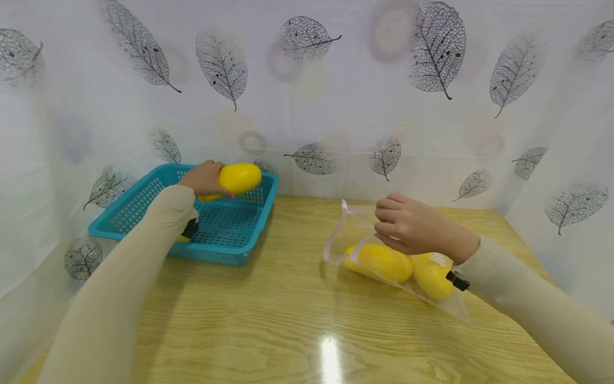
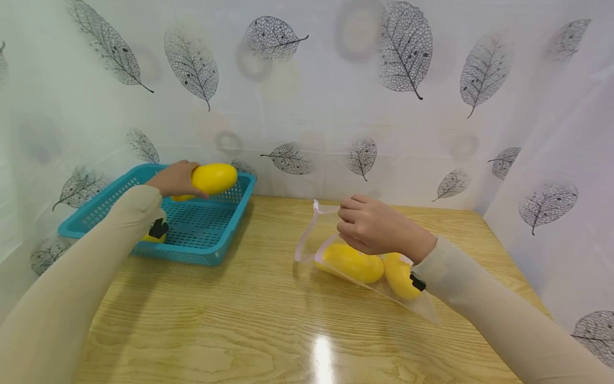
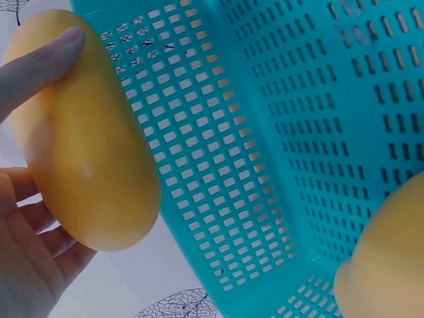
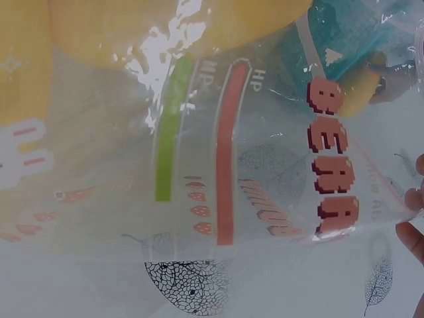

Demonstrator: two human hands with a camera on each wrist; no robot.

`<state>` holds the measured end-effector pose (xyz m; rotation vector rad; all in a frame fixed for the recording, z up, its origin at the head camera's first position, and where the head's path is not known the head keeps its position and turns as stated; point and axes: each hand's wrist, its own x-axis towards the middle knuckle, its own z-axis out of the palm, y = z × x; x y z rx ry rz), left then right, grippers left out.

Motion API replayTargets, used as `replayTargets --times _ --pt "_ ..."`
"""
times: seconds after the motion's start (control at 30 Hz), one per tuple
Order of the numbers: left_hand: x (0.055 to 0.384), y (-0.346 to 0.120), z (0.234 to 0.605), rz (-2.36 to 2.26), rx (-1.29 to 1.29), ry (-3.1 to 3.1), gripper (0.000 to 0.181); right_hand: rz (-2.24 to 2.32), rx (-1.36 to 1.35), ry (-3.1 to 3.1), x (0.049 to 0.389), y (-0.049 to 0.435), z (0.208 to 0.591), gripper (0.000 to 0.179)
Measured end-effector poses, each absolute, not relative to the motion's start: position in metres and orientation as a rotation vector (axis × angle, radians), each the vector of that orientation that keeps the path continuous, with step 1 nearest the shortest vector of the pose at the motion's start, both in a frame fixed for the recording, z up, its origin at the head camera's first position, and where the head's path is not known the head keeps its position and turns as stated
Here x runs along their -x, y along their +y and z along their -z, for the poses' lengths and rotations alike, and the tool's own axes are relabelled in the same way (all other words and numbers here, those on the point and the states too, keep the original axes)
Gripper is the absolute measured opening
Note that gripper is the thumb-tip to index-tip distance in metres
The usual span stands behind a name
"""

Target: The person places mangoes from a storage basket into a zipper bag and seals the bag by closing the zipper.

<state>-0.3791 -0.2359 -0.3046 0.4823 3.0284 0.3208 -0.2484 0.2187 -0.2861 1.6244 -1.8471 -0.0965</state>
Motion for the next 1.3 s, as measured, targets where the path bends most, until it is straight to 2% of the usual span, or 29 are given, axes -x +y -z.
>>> replayTargets --times 1.3 --pt "0.357 -0.238 0.285 -0.323 -0.465 3.08 0.088 0.103 -1.631 -1.854 0.249 0.217 0.287 0.036"
